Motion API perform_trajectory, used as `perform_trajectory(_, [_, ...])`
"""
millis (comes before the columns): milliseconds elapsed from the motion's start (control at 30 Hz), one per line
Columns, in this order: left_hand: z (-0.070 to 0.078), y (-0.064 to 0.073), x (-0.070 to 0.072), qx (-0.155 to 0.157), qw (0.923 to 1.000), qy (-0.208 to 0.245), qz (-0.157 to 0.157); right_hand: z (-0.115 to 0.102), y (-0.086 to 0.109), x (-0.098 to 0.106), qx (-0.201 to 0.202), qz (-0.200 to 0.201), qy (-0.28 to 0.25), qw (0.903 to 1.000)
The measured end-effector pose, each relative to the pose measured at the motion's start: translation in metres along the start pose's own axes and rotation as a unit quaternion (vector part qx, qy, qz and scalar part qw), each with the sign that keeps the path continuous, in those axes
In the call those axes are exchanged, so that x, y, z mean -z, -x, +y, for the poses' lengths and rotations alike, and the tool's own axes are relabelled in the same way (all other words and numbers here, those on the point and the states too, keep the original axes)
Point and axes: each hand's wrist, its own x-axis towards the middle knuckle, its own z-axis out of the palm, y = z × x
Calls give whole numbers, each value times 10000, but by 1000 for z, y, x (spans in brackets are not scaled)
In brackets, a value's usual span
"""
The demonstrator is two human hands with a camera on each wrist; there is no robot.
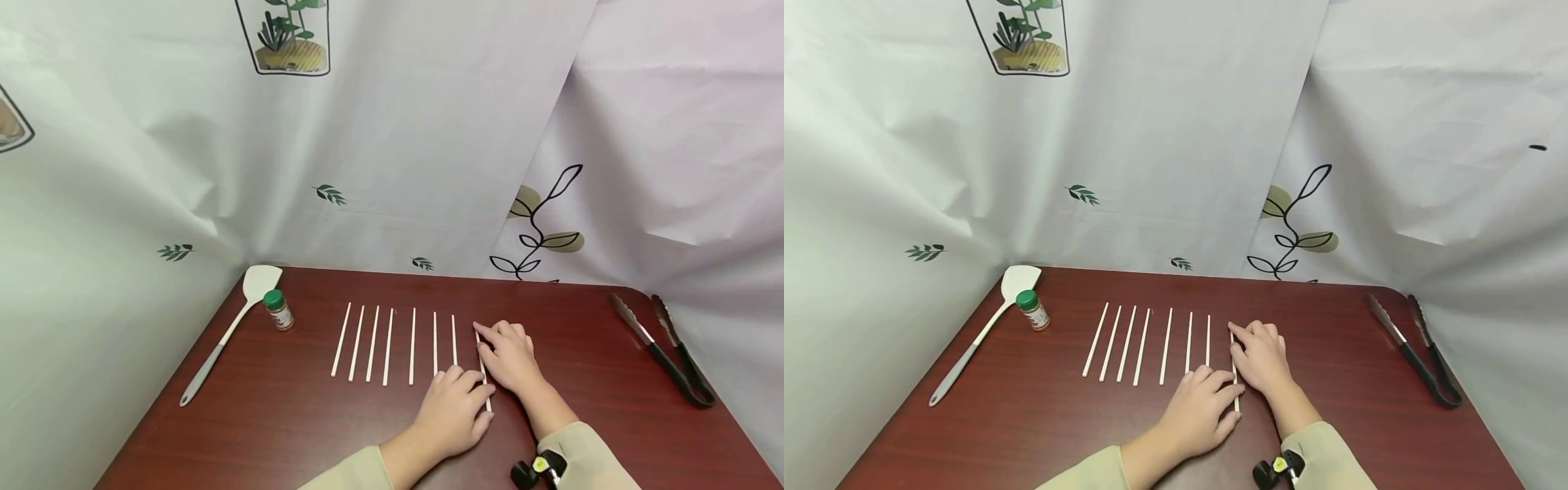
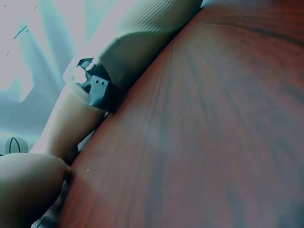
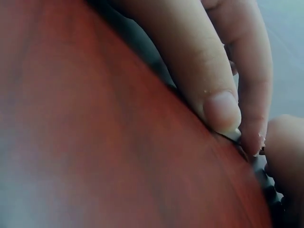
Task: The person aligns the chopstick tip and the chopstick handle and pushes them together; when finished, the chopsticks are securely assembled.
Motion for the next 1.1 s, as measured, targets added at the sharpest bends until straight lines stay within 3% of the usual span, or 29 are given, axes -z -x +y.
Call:
perform_trajectory(233, [3,-6,0,131,9995,-280,-119,1,-7,0,-194,-101,91,9997])
perform_trajectory(500, [0,-8,-2,311,9983,-378,-315,3,-12,-5,-514,37,-198,9985])
perform_trajectory(833, [3,-6,-3,427,9977,-378,-372,3,-7,-4,-536,52,-271,9982])
perform_trajectory(1100, [2,-1,3,487,9983,-70,-318,5,-3,-6,-459,753,-1153,9894])
